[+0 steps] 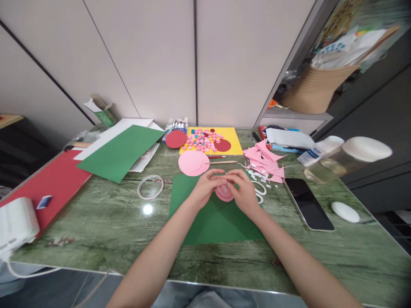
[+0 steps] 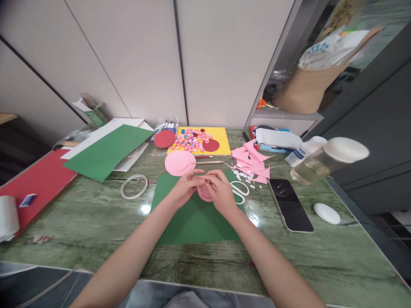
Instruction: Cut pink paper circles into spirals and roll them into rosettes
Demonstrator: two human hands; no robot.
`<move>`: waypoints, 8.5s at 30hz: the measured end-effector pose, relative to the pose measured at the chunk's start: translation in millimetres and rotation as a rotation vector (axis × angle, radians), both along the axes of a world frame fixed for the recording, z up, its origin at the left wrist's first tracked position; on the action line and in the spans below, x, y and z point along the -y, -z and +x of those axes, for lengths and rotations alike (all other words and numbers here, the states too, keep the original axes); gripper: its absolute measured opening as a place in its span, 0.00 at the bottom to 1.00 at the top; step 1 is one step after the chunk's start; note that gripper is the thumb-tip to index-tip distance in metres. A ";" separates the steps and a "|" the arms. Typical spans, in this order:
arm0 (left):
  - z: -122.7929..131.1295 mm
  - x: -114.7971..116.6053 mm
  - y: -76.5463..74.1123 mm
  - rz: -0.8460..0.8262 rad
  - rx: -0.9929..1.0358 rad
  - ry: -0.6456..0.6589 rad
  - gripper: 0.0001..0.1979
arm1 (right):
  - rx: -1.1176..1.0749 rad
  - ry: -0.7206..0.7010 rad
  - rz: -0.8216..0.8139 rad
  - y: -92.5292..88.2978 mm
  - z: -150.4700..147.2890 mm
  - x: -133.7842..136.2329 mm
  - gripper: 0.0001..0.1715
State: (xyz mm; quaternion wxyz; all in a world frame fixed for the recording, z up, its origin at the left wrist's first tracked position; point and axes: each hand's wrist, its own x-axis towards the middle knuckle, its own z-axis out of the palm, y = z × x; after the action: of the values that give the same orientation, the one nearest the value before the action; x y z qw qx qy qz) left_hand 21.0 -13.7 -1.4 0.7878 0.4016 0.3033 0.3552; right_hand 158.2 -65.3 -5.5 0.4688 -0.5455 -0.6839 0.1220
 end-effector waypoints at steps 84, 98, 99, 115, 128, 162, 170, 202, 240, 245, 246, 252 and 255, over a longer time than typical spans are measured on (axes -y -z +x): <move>2.0 2.7 -0.1 0.006 0.016 0.032 0.22 | -0.037 0.137 0.085 0.5 -2.1 -0.8 0.04; 1.5 1.0 -2.0 -0.045 0.031 -0.064 0.23 | -0.004 0.109 0.075 -3.8 -2.2 2.3 0.03; 1.5 0.6 -1.9 -0.045 0.028 -0.063 0.23 | -0.006 0.104 0.074 -3.1 -2.0 2.3 0.04; 2.0 1.6 -0.9 0.016 -0.017 -0.022 0.20 | 0.007 0.084 0.080 1.8 -0.5 0.7 0.10; 4.1 2.9 2.4 0.036 0.003 -0.011 0.21 | -0.027 0.115 0.037 0.9 -1.0 -1.6 0.04; 6.4 5.6 0.2 0.008 0.003 -0.045 0.23 | -0.018 0.115 0.005 1.3 -2.8 -1.6 0.03; 2.6 2.3 -0.3 -0.028 -0.014 -0.117 0.21 | 0.003 0.053 -0.020 2.1 -1.3 -0.1 0.09; 4.9 4.6 0.8 -0.067 -0.021 -0.129 0.21 | -0.008 0.100 0.023 0.7 -1.3 -0.3 0.04; 5.9 2.6 5.0 -0.073 -0.001 -0.091 0.20 | 0.003 0.061 0.026 -2.7 -1.6 0.7 0.09; 3.7 1.2 3.1 -0.063 -0.003 -0.061 0.19 | 0.016 -0.011 0.018 0.9 -0.4 -0.7 0.14; 3.5 0.8 3.4 -0.046 -0.012 -0.060 0.19 | 0.019 -0.016 0.019 2.0 0.0 -1.3 0.14; 3.5 0.6 10.0 0.030 -0.033 -0.023 0.22 | 0.008 0.034 0.008 2.7 0.9 -2.4 0.10; 4.7 0.6 15.1 0.023 -0.040 -0.006 0.22 | -0.008 0.057 0.006 2.5 1.1 -2.5 0.07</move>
State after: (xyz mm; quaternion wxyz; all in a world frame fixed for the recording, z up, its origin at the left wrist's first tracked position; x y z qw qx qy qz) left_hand 25.7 -14.3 -16.4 0.7759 0.4166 0.3161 0.3527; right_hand 159.3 -62.8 -7.9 0.4766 -0.5628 -0.6666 0.1087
